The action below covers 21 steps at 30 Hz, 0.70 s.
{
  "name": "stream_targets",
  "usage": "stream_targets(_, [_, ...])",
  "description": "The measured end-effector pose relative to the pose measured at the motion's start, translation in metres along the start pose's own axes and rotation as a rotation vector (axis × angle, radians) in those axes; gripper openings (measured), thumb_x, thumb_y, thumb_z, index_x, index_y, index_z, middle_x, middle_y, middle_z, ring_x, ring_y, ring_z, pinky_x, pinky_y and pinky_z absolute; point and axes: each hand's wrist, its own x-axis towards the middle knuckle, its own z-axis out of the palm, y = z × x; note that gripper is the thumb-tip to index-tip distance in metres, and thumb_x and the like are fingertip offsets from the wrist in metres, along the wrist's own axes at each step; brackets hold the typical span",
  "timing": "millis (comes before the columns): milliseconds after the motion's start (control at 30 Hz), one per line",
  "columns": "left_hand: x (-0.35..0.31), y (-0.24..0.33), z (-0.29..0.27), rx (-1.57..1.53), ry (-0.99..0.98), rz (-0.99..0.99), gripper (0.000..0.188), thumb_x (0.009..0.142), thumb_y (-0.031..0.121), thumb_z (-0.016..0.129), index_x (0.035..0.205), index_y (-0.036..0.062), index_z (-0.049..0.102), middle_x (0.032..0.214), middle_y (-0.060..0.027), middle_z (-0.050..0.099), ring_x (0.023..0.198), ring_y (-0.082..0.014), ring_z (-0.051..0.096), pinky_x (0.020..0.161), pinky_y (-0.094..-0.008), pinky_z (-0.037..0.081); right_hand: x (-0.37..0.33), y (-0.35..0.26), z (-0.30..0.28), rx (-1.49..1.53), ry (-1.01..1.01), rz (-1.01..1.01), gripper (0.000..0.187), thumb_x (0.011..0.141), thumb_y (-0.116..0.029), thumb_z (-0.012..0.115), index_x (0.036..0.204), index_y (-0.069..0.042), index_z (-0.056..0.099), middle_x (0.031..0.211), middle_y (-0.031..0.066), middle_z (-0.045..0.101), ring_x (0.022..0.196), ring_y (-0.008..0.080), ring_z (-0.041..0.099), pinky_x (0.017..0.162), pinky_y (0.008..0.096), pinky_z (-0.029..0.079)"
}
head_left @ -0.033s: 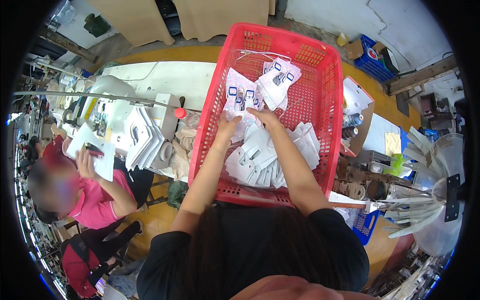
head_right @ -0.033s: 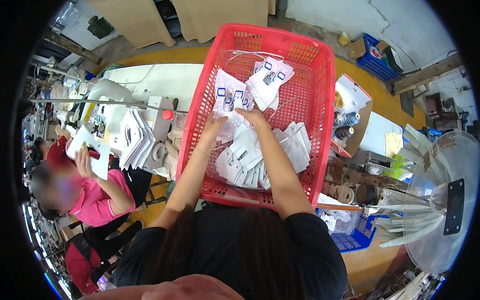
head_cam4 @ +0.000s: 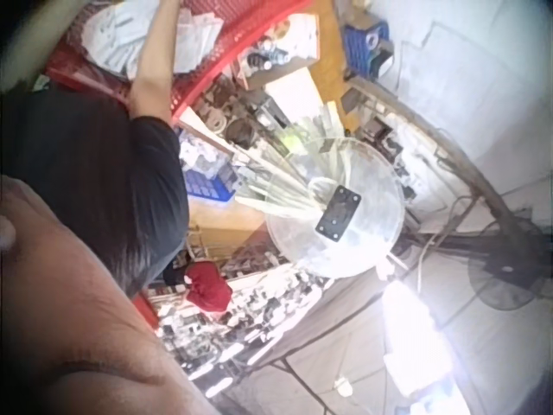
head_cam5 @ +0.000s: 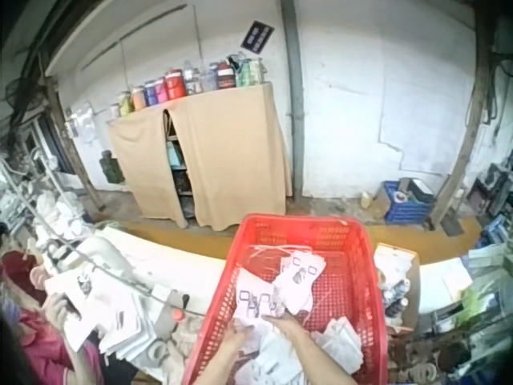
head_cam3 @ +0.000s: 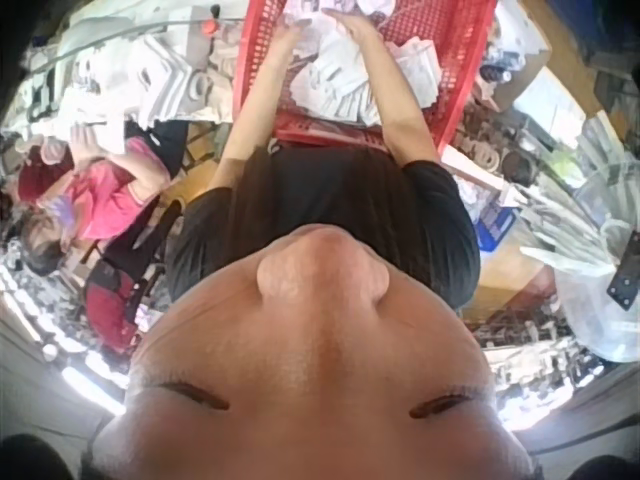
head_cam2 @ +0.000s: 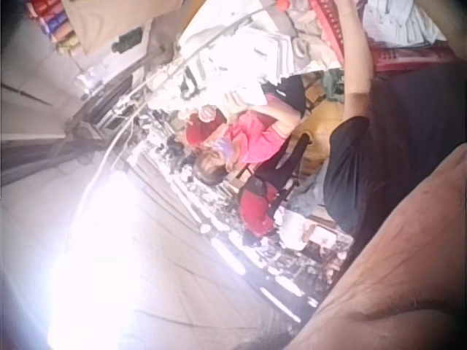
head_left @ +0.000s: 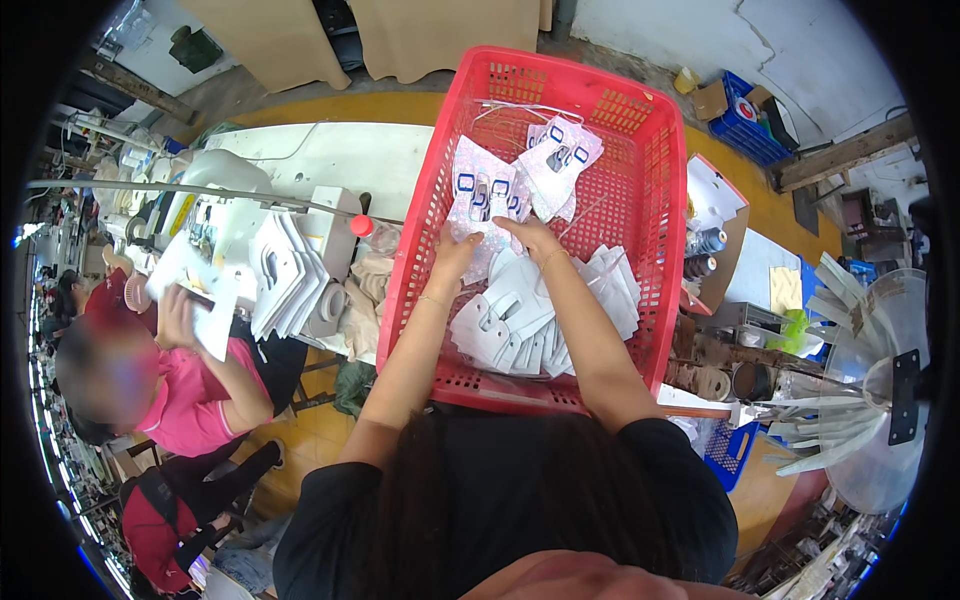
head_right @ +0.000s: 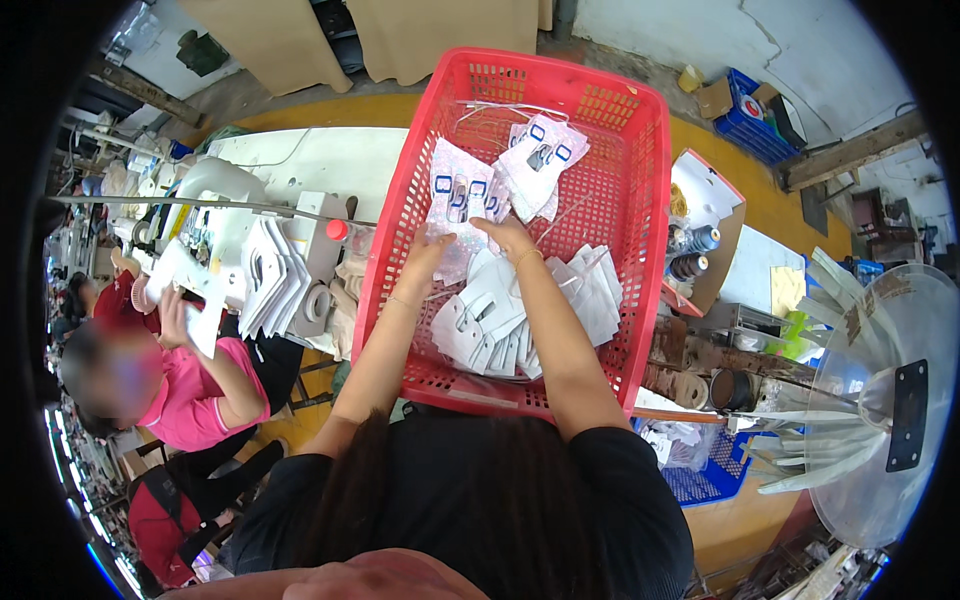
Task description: The person sorts and stacks white face masks from a red basket, aligning them and placing them back into the basket. The person occasionally touches their face while working.
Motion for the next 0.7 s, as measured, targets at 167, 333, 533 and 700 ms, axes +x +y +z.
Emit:
stream_targets(167, [0.004, -0.001, -0.004, -0.028, -0.002, 0.026, 0.085, 0.079, 0.018, 0.068, 0.143, -0.006, 0.018, 0.141, -0.0264, 0.034, 0.131, -0.0316, 0.035, 0.106, -0.0352, 0.032, -0.021, -0.008, -0.007, 0.196, -0.089, -0.339, 0.056, 0.074, -0.006, 0.075, 0.124, -0.002, 0.051, 0.12, 0.007, 0.057, 0.109, 0.0191, 0.054, 0.097, 0.0319, 0.04])
stream_targets(333, [-0.002, 0.025, -0.004, 0.052, -0.068, 0.264, 0.09, 0.079, 0.014, 0.069, 0.144, -0.0052, 0.011, 0.139, -0.0253, 0.035, 0.127, -0.0283, 0.041, 0.102, -0.0356, 0.036, -0.028, -0.035, -0.04, 0.579, -0.263, -0.36, 0.061, 0.072, 0.009, 0.07, 0.127, -0.005, 0.047, 0.122, 0.0057, 0.053, 0.117, 0.0204, 0.049, 0.104, 0.035, 0.036])
stream_targets(533, [-0.041, 0.08, -0.011, -0.024, 0.142, 0.752, 0.067, 0.08, 0.014, 0.067, 0.137, -0.0001, 0.035, 0.125, -0.0196, 0.048, 0.116, -0.0269, 0.049, 0.1, -0.0362, 0.038, -0.059, -0.111, -0.066, 0.447, -0.226, -0.425, 0.058, 0.072, 0.013, 0.068, 0.124, -0.004, 0.048, 0.117, 0.0072, 0.057, 0.11, 0.0202, 0.054, 0.102, 0.036, 0.04])
stream_targets(700, [-0.056, 0.111, -0.022, -0.096, -0.008, 0.617, 0.055, 0.092, 0.04, 0.056, 0.127, -0.0017, 0.048, 0.125, -0.0148, 0.051, 0.114, -0.0229, 0.051, 0.098, -0.0344, 0.039, -0.113, -0.166, -0.066, 0.119, -0.349, -0.495, 0.069, 0.075, -0.008, 0.075, 0.133, -0.003, 0.038, 0.122, 0.0091, 0.055, 0.112, 0.0202, 0.054, 0.097, 0.0341, 0.043])
